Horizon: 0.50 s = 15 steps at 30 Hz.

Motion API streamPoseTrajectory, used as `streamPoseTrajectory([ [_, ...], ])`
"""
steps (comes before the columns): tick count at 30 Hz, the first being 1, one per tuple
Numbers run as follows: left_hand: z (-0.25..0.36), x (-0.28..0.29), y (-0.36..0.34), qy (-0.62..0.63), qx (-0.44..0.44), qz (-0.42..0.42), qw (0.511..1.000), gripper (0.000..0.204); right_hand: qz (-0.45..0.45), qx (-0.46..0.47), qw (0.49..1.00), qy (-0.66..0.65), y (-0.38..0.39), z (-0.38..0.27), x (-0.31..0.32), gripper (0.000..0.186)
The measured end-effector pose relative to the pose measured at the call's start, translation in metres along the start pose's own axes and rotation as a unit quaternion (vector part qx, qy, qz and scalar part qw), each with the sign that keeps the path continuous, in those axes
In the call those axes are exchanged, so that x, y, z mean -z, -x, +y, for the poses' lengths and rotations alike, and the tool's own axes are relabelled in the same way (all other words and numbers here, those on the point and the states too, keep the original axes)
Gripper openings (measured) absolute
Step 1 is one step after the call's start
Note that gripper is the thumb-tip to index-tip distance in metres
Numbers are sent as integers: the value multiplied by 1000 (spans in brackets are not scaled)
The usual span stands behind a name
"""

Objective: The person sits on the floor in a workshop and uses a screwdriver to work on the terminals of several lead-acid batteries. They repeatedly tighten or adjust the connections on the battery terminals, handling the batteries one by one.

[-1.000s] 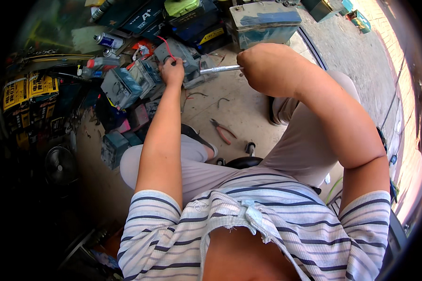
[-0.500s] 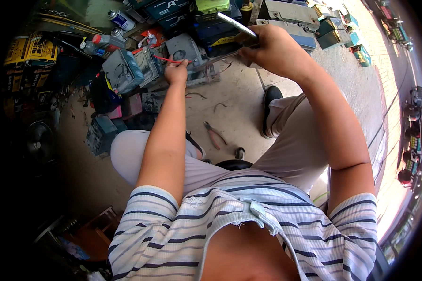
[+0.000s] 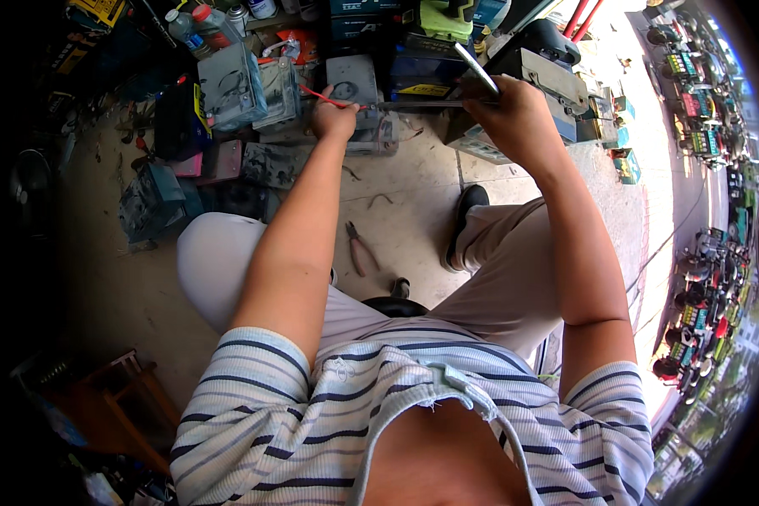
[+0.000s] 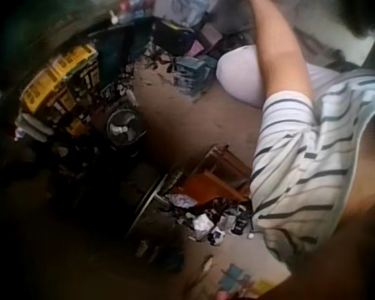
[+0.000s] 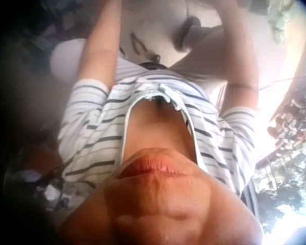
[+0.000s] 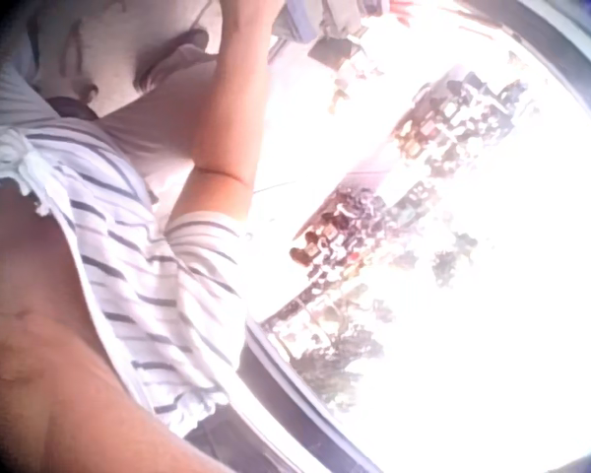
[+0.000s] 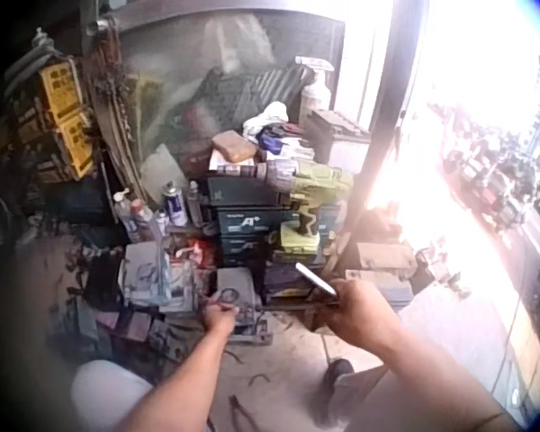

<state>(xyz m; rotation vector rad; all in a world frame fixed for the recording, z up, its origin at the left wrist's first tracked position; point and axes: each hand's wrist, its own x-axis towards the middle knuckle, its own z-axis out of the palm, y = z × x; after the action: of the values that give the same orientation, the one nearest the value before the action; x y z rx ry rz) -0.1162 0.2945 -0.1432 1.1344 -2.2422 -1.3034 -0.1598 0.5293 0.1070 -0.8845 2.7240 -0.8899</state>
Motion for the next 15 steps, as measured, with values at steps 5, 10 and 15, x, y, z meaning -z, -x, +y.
streamPoseTrajectory([
  [5,15,3,5,21,26,1,999,30,-18,-18,1000,16,1,-8,-1,22],
  [10,8,1,4,44,18,-3,999,31,-14,-19,1000,11,2,-14,-6,22],
  [15,14,5,10,14,7,1,1000,49,-21,-21,999,22,3,-22,-6,21],
])
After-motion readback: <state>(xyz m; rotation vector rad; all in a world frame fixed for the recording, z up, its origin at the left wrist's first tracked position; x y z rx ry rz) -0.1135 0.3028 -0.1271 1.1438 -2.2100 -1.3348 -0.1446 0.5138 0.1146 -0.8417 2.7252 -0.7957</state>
